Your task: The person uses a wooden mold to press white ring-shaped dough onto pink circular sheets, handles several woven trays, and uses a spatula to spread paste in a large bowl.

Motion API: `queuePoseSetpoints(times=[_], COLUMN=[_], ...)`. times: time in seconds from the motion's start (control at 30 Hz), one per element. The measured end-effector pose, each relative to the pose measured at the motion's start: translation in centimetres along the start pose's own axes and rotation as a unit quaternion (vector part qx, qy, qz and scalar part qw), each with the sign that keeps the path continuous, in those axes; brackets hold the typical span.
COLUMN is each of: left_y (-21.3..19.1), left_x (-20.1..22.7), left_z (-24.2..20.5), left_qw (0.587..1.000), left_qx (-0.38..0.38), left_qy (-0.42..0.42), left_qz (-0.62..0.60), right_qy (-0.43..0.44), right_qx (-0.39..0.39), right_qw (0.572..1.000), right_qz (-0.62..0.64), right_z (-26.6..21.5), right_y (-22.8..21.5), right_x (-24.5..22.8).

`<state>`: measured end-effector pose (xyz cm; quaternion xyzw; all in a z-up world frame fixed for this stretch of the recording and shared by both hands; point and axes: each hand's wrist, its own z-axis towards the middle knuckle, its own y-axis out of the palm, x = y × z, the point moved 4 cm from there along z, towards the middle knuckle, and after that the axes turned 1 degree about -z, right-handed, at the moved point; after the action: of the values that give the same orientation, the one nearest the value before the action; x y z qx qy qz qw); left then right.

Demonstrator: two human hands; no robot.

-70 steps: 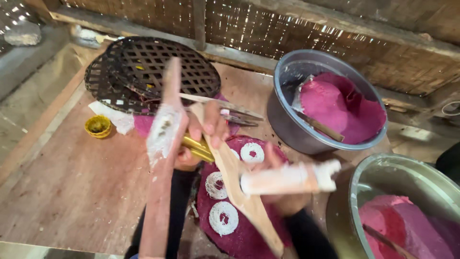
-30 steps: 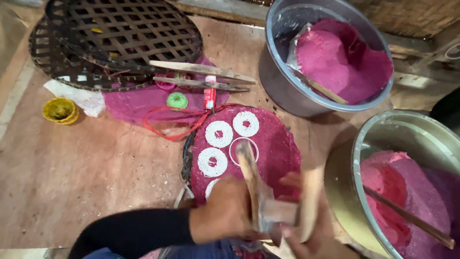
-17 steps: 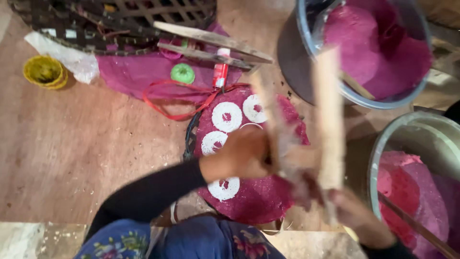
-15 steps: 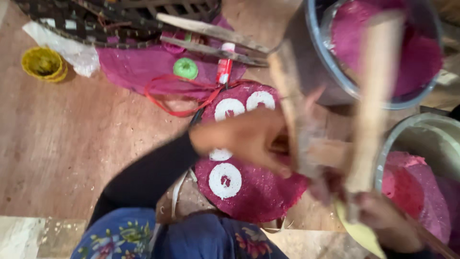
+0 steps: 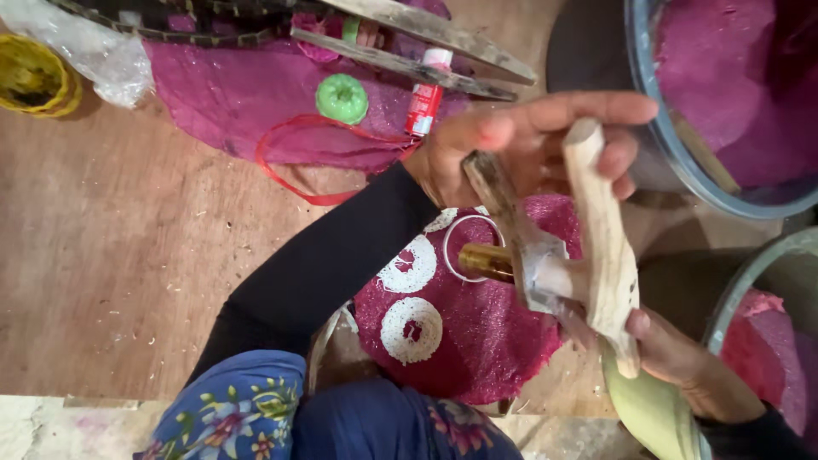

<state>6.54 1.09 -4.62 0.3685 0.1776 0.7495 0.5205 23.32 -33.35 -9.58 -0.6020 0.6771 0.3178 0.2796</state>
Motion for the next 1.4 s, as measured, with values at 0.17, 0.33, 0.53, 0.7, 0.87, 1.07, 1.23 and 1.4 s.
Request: queuePoseSetpoints(times=[0.17, 0.33, 0.53, 0.7, 0.87, 1.07, 1.23, 1.4], left_y=[-2.1, -2.5, -3.5, -5.3, -6.2, -6.5, -6.7, -7.3], left_x=[-1.1, -0.8, -1.7, -2.3, -2.0, -2.5, -4.1, -5.5], left_z=[-0.2, -0.5, -1.3, -2.6, -3.3, -4.0, -4.7, -4.4], left_qw=[0.998, 0.996, 0.988, 0.982, 0.988, 0.980, 0.964, 0.961], left_qx=[0.039, 0.044, 0.120, 0.157, 0.134, 0.177, 0.231, 0.233], left_qy=[0.046, 0.070, 0.082, 0.091, 0.080, 0.083, 0.118, 0.122], left_qz=[0.023, 0.017, -0.047, -0.057, -0.006, -0.027, -0.060, -0.086], right_qy=[0.120, 0.049, 0.113, 0.127, 0.088, 0.118, 0.153, 0.239], right_qx=[0.067, 0.039, 0.052, 0.104, 0.098, 0.122, 0.111, 0.154], right_qw=[0.990, 0.997, 0.992, 0.983, 0.968, 0.964, 0.957, 0.917], right_qz=[0.032, 0.038, 0.016, -0.076, -0.215, -0.203, -0.219, -0.278], right_z=[0.5, 1.7, 2.2, 2.9, 3.9, 4.2, 3.3, 2.0], right_y=[1.4, 2.3, 0.3, -1.8, -2.2, -0.7, 0.1, -0.2], right_x=[-0.6, -2.7, -0.3, 2.8, 2.7, 1.8, 0.1, -1.6])
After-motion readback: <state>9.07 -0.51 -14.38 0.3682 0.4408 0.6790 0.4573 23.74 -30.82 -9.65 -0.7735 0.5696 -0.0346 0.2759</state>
